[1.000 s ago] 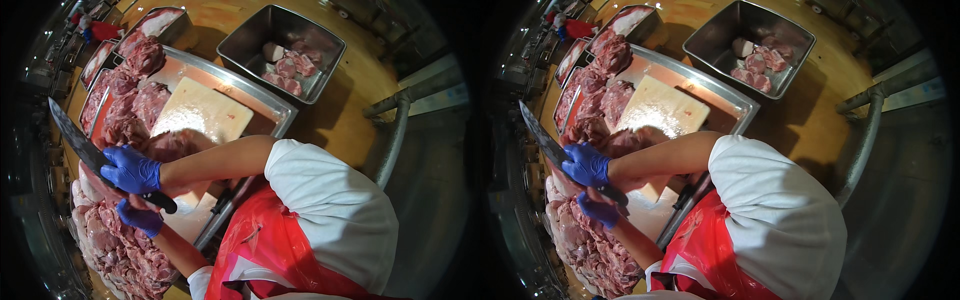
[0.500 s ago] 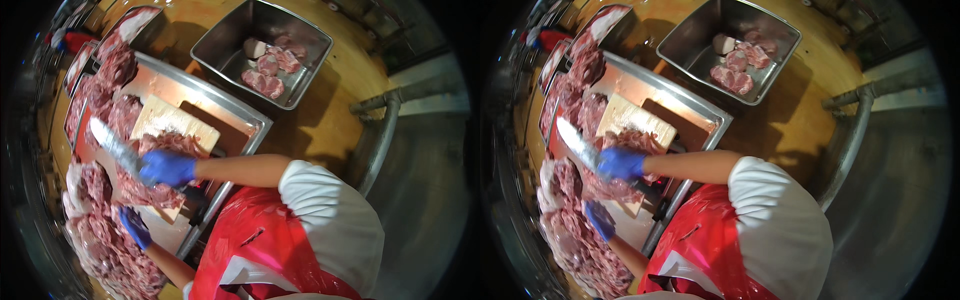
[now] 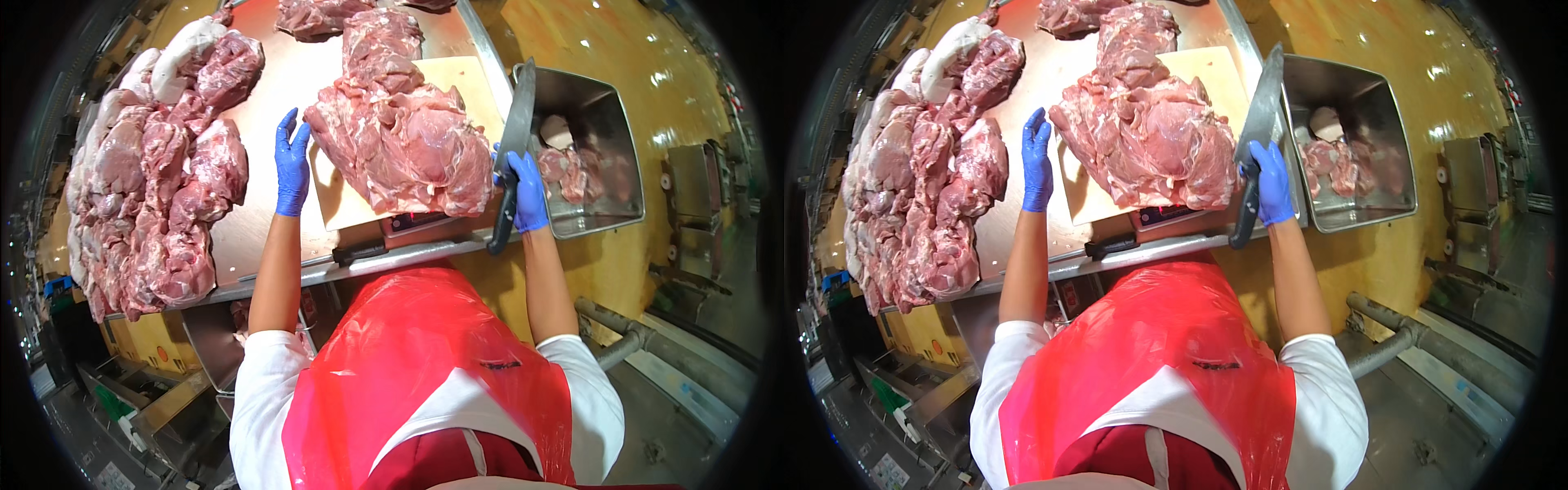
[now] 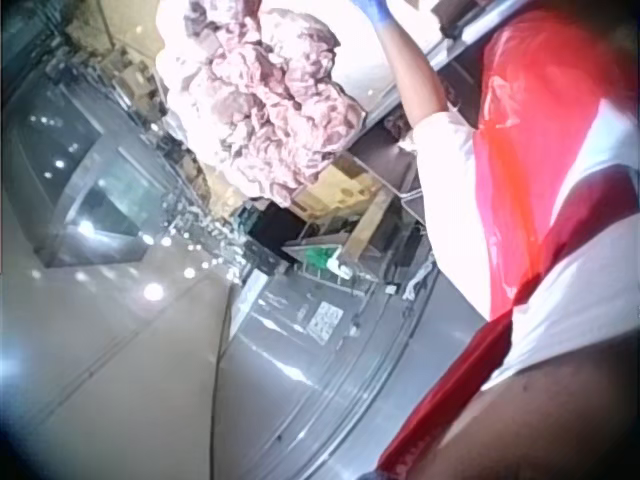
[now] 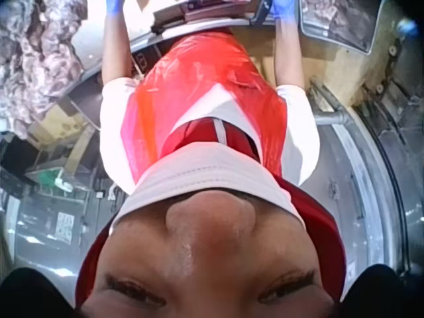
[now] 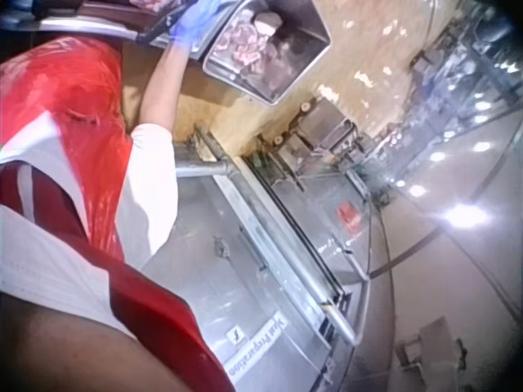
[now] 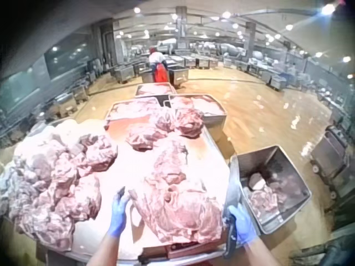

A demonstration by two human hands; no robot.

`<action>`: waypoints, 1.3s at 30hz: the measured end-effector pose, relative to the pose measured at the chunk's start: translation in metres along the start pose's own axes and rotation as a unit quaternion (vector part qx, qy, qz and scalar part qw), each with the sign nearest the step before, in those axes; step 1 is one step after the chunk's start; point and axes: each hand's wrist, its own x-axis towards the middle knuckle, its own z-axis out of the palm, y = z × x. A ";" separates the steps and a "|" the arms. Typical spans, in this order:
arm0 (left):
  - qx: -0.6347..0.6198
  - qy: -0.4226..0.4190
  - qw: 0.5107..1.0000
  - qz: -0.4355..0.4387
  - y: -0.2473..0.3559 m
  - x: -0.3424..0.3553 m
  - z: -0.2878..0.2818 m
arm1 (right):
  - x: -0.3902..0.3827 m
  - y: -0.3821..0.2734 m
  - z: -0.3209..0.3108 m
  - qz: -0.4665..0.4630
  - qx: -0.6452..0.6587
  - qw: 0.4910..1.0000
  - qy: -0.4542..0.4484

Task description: The person cuts large pieces of raw meat on a cutting board using a knife, trims fat, and places the trimmed pieces into a metal bin. The person also weighs the meat on a digital scale and moves pieces between the board and the bin.

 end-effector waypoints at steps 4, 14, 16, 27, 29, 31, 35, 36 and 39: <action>0.008 0.011 0.996 0.086 -0.023 0.006 0.050 | 0.008 0.024 0.073 -0.106 0.049 0.990 0.084; 0.090 -0.191 0.972 0.105 -0.019 0.142 0.094 | -0.050 0.029 0.141 0.005 0.036 0.998 -0.049; 0.034 -0.226 0.965 0.130 -0.014 0.126 0.085 | -0.035 0.025 0.103 -0.023 -0.022 0.997 -0.068; 0.330 0.076 0.887 0.315 0.090 -0.165 0.081 | 0.077 -0.070 0.037 -0.117 -0.070 0.954 -0.267; 0.410 -0.025 0.872 0.265 0.092 -0.183 0.123 | 0.073 -0.069 0.045 -0.118 -0.078 0.941 -0.308; 0.522 -0.005 0.812 0.261 0.061 -0.165 0.154 | 0.063 -0.067 0.055 -0.109 -0.092 0.929 -0.342; 0.629 0.026 0.738 0.243 0.056 -0.121 0.169 | 0.064 -0.069 0.043 -0.084 -0.152 0.921 -0.349; 0.603 0.029 0.759 0.244 0.057 -0.122 0.165 | 0.066 -0.069 0.035 -0.079 -0.168 0.918 -0.351; 0.546 0.052 0.804 0.229 0.058 -0.133 0.134 | 0.063 -0.067 -0.001 -0.072 -0.245 0.899 -0.355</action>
